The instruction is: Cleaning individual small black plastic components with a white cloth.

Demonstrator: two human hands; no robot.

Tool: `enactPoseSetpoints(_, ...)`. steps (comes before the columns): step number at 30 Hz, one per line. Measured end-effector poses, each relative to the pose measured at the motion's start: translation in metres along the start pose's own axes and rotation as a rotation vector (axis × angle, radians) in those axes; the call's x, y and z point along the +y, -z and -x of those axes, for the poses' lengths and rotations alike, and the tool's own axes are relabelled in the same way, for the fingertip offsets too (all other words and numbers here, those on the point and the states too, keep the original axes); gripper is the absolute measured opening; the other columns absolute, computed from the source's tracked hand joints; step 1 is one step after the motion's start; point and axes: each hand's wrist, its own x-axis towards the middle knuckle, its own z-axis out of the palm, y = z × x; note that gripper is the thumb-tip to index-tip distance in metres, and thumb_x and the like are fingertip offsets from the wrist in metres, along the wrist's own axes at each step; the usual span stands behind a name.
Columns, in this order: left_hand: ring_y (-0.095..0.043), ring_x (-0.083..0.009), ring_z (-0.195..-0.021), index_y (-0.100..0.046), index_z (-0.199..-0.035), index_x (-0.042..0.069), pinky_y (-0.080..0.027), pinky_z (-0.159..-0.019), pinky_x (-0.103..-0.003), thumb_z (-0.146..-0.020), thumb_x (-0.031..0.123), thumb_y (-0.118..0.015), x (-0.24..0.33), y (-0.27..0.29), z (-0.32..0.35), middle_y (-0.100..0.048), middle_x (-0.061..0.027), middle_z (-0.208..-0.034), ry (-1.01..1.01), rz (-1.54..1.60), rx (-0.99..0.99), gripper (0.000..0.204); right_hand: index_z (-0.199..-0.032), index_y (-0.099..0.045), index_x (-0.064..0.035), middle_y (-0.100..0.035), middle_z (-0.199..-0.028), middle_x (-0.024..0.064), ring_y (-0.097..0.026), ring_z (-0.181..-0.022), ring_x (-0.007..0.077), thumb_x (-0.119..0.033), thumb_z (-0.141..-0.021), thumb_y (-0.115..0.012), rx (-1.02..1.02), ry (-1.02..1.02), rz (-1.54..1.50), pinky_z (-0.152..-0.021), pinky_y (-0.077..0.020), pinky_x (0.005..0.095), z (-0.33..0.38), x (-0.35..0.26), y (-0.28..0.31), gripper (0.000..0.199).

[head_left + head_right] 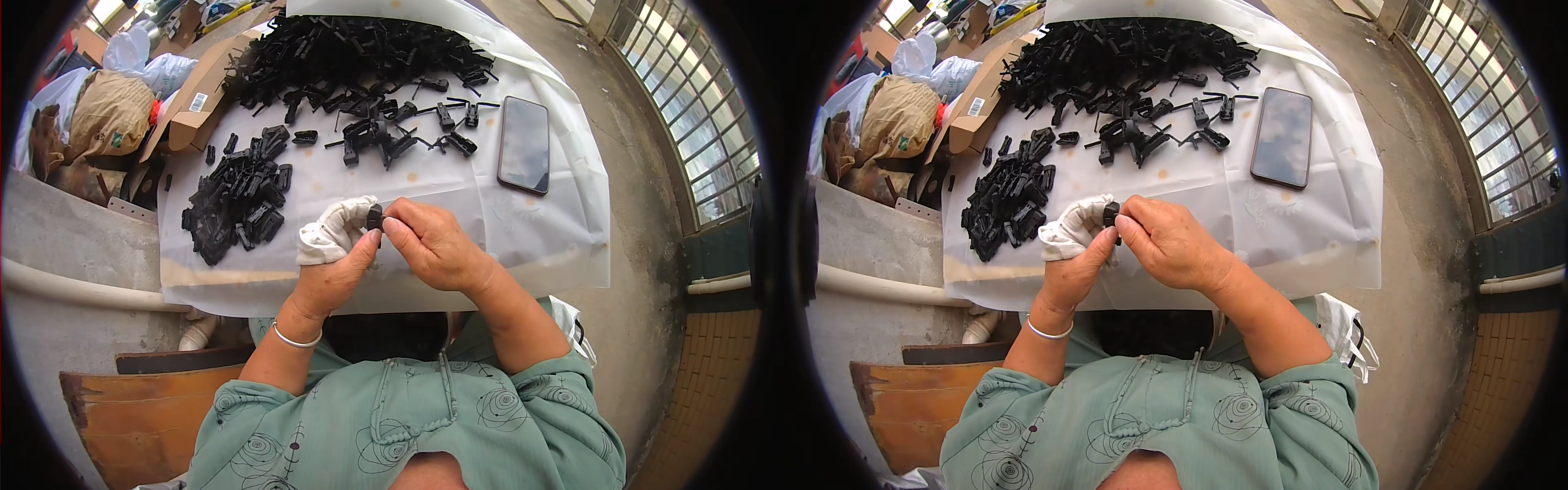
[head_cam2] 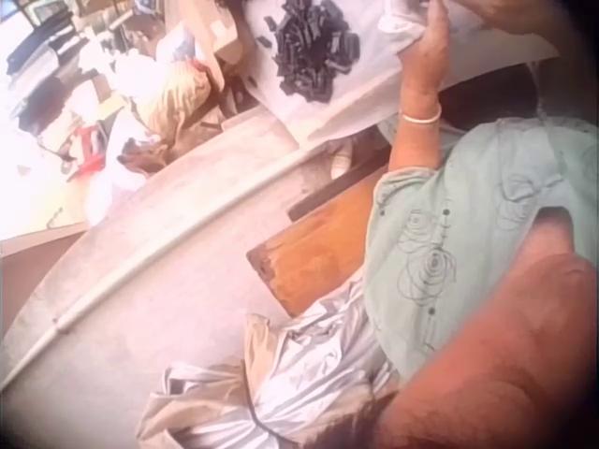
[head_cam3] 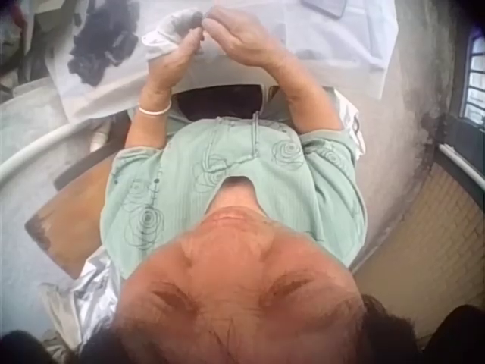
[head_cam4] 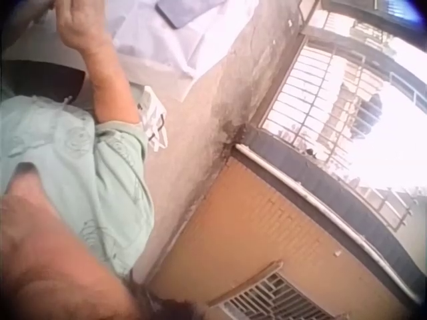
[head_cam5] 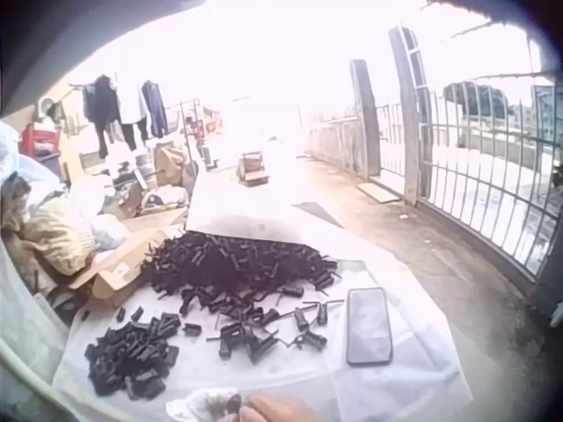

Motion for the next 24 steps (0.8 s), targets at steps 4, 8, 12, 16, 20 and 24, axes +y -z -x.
enactPoseSetpoints(4, -0.051, -0.0057, -0.072, -0.051, -0.114, -0.003, -0.045, -0.063, -0.019, -0.084, -0.001, -0.058, -0.003, 0.002, 0.002, -0.057, -0.0029, -0.094, -0.014, -0.129, 0.040, 0.031, -0.076, -0.051, 0.0006, -0.050, -0.063, 0.0156, -0.048, -0.057, 0.0316, -0.015, -0.090, -0.050, -0.082, -0.010, 0.067, -0.054, -0.0406, 0.0371, -0.003, 0.004, -0.003, 0.021)
enactPoseSetpoints(8, -0.051, -0.0053, -0.072, -0.051, -0.112, -0.004, -0.044, -0.065, -0.019, -0.083, -0.002, -0.057, 0.000, -0.004, 0.006, -0.057, -0.0029, -0.094, -0.033, -0.152, 0.070, 0.030, -0.070, -0.049, 0.0000, -0.043, -0.059, 0.0096, -0.038, -0.052, 0.0205, -0.013, -0.091, -0.050, -0.105, -0.042, 0.042, -0.050, -0.0358, 0.0324, -0.002, 0.006, -0.003, 0.025)
enactPoseSetpoints(12, -0.051, -0.0064, -0.075, -0.054, -0.109, -0.004, -0.045, -0.066, -0.021, -0.081, -0.002, -0.058, -0.002, -0.004, 0.003, -0.058, -0.0043, -0.094, 0.020, -0.085, 0.066, 0.028, -0.068, -0.047, 0.0002, -0.043, -0.057, 0.0090, -0.036, -0.051, 0.0202, -0.013, -0.090, -0.051, -0.063, -0.022, -0.032, -0.048, -0.0348, 0.0320, -0.002, 0.006, -0.003, 0.026)
enactPoseSetpoints(16, -0.057, -0.0159, -0.079, -0.055, -0.106, -0.005, -0.047, -0.071, -0.026, -0.078, -0.001, -0.060, -0.015, -0.005, 0.004, -0.060, -0.0114, -0.094, -0.222, -0.441, 0.139, 0.029, -0.067, -0.048, 0.0006, -0.046, -0.057, 0.0127, -0.041, -0.051, 0.0263, -0.013, -0.088, -0.052, -0.102, -0.077, 0.045, -0.049, -0.0368, 0.0344, -0.002, 0.003, -0.005, 0.026)
enactPoseSetpoints(20, -0.060, -0.0298, -0.083, -0.055, -0.105, -0.005, -0.048, -0.075, -0.033, -0.075, -0.001, -0.058, -0.019, -0.010, -0.002, -0.061, -0.0184, -0.094, -0.400, -0.674, 0.182, 0.030, -0.067, -0.050, 0.0011, -0.052, -0.062, 0.0179, -0.050, -0.057, 0.0352, -0.013, -0.086, -0.053, -0.001, -0.102, 0.161, -0.053, -0.0403, 0.0390, -0.003, 0.007, -0.014, 0.024)
enactPoseSetpoints(24, -0.060, -0.0331, -0.085, -0.056, -0.103, -0.004, -0.048, -0.075, -0.035, -0.076, -0.001, -0.056, -0.019, -0.007, -0.002, -0.061, -0.0191, -0.093, -0.407, -0.820, 0.164, 0.028, -0.067, -0.049, 0.0011, -0.053, -0.063, 0.0188, -0.052, -0.059, 0.0367, -0.014, -0.086, -0.052, 0.083, -0.034, 0.252, -0.053, -0.0403, 0.0405, 0.000, 0.013, -0.027, 0.024)
